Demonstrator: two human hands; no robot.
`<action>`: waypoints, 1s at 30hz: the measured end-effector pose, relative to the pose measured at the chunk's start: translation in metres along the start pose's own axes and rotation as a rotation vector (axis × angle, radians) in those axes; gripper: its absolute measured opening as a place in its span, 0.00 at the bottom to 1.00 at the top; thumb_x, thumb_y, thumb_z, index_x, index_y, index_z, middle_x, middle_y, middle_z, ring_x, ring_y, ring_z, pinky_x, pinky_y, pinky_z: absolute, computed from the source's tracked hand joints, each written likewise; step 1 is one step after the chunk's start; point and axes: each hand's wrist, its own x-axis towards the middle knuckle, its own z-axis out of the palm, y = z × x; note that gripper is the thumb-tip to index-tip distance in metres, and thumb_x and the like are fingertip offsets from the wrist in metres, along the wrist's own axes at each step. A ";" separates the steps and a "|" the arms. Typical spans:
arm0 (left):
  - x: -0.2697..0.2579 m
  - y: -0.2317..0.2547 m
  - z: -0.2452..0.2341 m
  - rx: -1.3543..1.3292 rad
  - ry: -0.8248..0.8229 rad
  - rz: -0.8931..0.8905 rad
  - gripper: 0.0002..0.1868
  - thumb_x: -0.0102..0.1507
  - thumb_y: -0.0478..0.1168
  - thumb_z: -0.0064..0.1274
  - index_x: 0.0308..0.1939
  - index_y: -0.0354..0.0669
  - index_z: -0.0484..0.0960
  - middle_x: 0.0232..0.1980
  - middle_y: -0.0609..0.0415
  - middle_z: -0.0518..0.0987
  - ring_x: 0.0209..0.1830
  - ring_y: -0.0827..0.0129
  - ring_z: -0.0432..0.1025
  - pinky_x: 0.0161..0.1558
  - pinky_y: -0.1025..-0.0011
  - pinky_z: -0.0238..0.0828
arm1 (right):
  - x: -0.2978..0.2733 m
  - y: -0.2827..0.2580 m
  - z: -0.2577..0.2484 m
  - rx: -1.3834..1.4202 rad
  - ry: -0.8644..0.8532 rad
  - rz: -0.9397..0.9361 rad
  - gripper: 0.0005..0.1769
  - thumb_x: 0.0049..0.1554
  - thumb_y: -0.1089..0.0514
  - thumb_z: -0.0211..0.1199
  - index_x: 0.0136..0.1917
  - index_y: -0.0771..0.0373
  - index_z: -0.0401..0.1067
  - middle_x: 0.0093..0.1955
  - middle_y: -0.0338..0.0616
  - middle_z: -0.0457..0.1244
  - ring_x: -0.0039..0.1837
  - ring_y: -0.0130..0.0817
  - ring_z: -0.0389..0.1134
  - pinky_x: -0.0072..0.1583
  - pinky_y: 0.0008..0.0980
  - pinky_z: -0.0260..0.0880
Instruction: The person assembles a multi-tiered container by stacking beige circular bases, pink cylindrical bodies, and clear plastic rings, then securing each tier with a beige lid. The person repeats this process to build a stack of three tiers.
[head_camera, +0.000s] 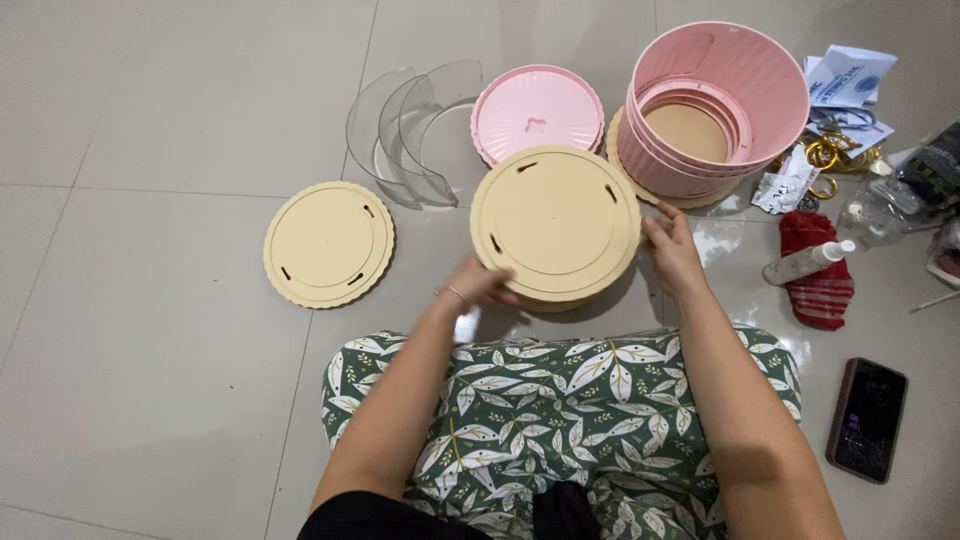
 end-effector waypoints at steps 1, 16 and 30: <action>-0.007 -0.006 0.020 -0.009 0.018 -0.045 0.18 0.62 0.41 0.57 0.51 0.34 0.77 0.37 0.45 0.84 0.26 0.63 0.81 0.23 0.71 0.76 | -0.005 -0.008 0.004 -0.206 0.049 -0.137 0.36 0.61 0.53 0.66 0.75 0.66 0.55 0.70 0.58 0.54 0.70 0.44 0.59 0.68 0.40 0.63; -0.059 0.038 0.029 0.809 0.481 0.708 0.31 0.55 0.35 0.60 0.64 0.43 0.75 0.71 0.42 0.68 0.68 0.44 0.66 0.65 0.56 0.69 | -0.134 -0.070 0.089 -1.084 -0.311 -0.653 0.42 0.46 0.49 0.72 0.72 0.55 0.65 0.75 0.53 0.54 0.80 0.51 0.49 0.77 0.60 0.44; -0.047 0.084 0.034 1.092 0.269 1.168 0.21 0.63 0.46 0.58 0.61 0.58 0.78 0.68 0.65 0.76 0.69 0.61 0.67 0.63 0.51 0.61 | -0.090 -0.134 0.054 -0.881 -0.368 -0.862 0.21 0.55 0.56 0.67 0.63 0.57 0.75 0.65 0.48 0.66 0.71 0.48 0.64 0.72 0.54 0.60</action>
